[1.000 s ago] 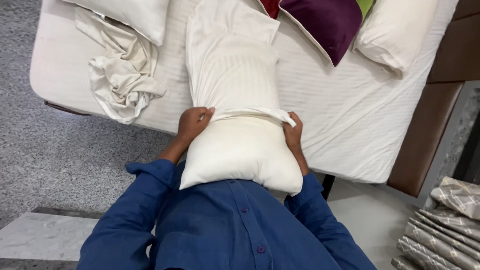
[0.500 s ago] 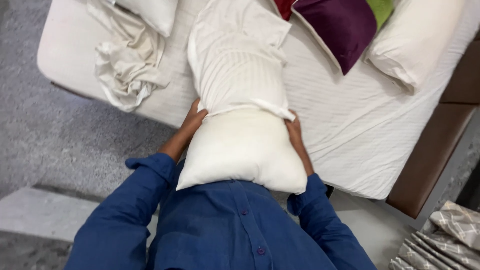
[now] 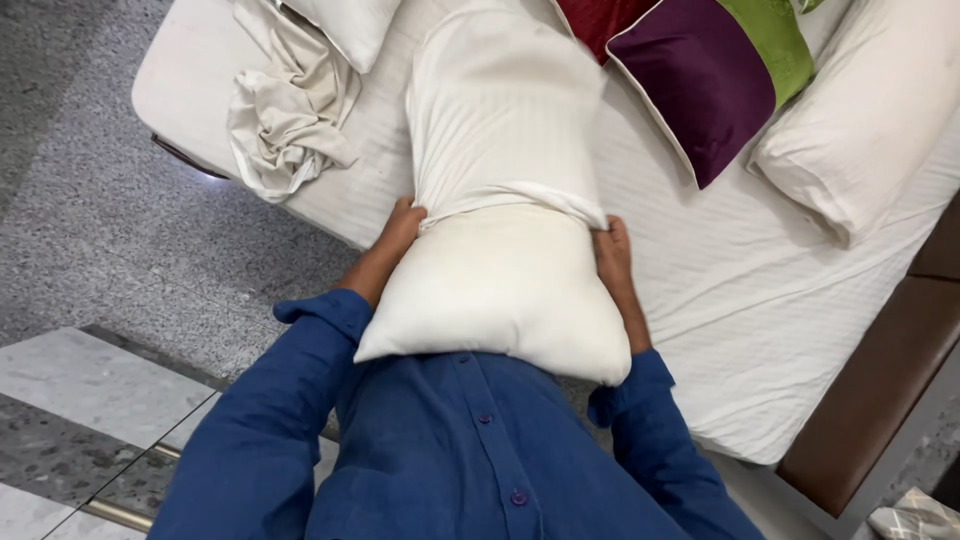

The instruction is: The person inserts a white pillow into a white pillowcase on a bed, smoothing the fabric and adjusting the corners. They then arrange the pillow on the bed alongside other decorative pillows.

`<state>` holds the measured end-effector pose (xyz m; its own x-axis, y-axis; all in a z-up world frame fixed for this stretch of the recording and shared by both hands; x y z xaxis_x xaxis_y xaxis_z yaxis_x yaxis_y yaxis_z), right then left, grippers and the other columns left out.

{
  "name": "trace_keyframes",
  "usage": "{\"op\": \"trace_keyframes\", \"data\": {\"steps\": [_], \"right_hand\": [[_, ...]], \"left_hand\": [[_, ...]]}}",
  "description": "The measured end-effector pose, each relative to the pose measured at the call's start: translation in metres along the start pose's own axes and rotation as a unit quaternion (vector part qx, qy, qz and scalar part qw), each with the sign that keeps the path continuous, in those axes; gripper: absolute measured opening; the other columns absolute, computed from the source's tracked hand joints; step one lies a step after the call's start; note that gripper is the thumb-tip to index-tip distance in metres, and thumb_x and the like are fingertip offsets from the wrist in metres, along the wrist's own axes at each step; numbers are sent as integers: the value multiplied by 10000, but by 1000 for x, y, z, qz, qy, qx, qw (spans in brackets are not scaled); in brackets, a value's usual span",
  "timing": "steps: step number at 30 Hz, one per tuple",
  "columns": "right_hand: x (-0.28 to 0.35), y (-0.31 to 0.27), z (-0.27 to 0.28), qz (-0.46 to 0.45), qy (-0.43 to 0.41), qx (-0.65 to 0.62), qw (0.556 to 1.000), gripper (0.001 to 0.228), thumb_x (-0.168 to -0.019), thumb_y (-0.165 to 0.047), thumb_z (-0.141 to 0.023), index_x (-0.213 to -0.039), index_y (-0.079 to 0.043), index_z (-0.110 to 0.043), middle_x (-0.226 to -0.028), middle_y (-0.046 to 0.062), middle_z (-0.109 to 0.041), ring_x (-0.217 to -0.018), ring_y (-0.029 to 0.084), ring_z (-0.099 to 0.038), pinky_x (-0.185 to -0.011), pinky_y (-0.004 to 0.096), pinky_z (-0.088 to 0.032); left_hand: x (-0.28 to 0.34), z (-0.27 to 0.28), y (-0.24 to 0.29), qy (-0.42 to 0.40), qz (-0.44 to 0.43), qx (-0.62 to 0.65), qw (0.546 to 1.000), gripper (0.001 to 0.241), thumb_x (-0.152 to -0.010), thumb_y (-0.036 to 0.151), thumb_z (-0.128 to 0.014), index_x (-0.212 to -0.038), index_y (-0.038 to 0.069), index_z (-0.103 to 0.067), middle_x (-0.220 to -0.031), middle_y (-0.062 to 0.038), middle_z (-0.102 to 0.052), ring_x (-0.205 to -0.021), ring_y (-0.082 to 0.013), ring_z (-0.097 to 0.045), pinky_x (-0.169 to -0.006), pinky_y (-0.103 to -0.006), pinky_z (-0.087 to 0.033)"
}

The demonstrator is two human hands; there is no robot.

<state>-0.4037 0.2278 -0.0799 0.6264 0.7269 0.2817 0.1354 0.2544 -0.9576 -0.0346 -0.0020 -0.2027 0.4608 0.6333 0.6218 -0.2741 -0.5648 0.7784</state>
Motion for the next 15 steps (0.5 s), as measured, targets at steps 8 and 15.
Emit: {"op": "trace_keyframes", "data": {"steps": [8,15], "right_hand": [[16,83,6,-115,18,-31,993,171,-1034,-153,-557,-1136,-30,-615,-929,57,-619,-805,126,-532,-710,265,-460],[-5,70,-6,-121,67,-75,988,268,-1022,-143,-531,-1248,-22,-611,-1099,78,-694,-938,149,-645,-833,279,-533]], "left_hand": [[14,5,-58,54,9,5,998,570,-927,310,-567,-1368,-41,-478,-1121,-169,-599,-907,-234,-555,-799,-359,-502],[37,-2,-28,76,-7,-7,997,410,-930,264,-515,-1226,-19,-516,-1034,-102,-571,-893,-193,-532,-792,-328,-502]]}}
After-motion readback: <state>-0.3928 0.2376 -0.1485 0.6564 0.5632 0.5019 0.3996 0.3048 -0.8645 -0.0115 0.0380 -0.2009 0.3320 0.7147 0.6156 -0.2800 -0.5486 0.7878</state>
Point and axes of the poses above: each hand's wrist, its own x-axis away from the middle knuckle, its own z-axis out of the back of the hand, y = z × x, the point moved 7 cm from there along -x, towards the middle knuckle
